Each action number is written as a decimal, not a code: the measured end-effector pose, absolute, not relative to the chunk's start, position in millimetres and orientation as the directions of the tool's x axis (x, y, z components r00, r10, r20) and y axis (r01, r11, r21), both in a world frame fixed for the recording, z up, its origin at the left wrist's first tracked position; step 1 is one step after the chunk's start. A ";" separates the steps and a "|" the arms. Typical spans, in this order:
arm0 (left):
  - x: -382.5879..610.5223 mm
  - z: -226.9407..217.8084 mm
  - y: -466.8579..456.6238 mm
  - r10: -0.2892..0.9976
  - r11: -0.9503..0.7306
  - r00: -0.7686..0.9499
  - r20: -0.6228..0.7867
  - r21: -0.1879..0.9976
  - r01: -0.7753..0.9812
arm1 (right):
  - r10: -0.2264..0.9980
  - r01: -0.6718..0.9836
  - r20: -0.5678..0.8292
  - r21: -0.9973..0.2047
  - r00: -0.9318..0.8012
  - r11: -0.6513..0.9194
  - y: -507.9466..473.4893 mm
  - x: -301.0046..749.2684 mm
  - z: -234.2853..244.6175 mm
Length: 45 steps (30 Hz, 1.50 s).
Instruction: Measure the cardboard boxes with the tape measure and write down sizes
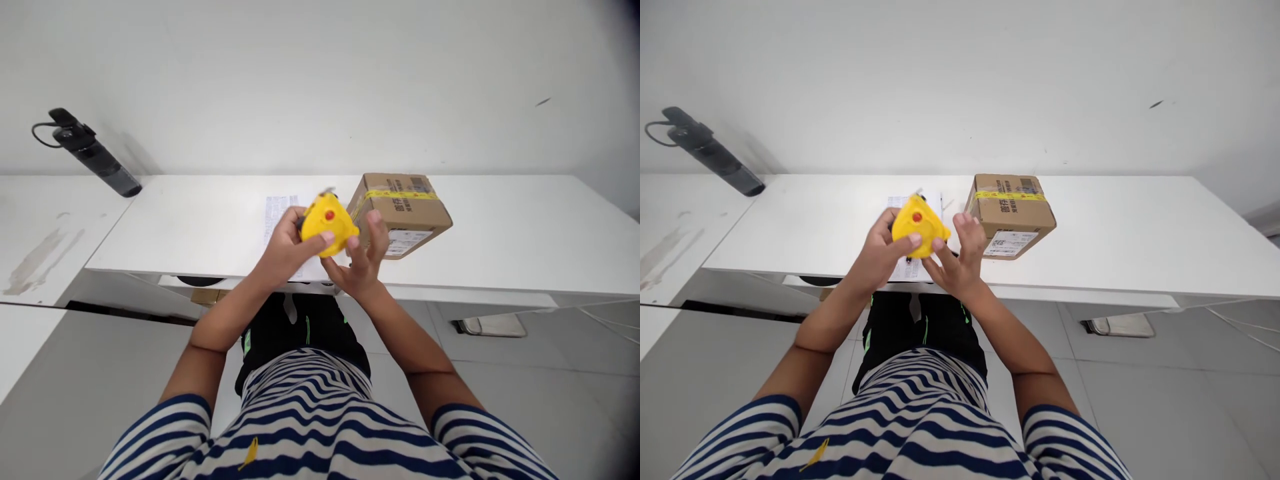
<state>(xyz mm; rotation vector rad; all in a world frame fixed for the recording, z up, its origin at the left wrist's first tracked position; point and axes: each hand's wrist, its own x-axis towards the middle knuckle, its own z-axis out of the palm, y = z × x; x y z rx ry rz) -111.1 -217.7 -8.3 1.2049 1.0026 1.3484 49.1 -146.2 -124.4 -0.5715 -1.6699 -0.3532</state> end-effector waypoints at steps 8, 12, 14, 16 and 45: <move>-98.6 -2.4 -222.6 0.914 -0.009 0.405 0.014 1.000 -0.014 | 0.193 0.484 0.968 -0.093 -0.162 0.870 -184.3 115.4 -104.5; -87.2 -7.0 -198.9 0.818 0.148 0.572 -0.060 0.983 -0.109 | 0.391 0.182 0.914 -0.369 -0.104 0.911 -198.2 131.9 -82.8; -80.6 -10.9 -190.7 0.778 0.201 0.624 -0.074 0.970 -0.135 | 0.501 0.070 0.864 -0.498 -0.047 0.864 -197.7 137.8 -78.7; -73.4 -14.5 -185.4 0.776 0.214 0.626 -0.077 0.966 -0.146 | 0.600 0.039 0.800 -0.601 0.021 0.799 -192.2 145.2 -80.4; -66.0 -15.2 -46.9 0.987 0.143 0.054 -0.150 0.982 0.121 | 0.811 -0.138 0.513 -0.815 0.282 0.563 4.2 250.5 -98.3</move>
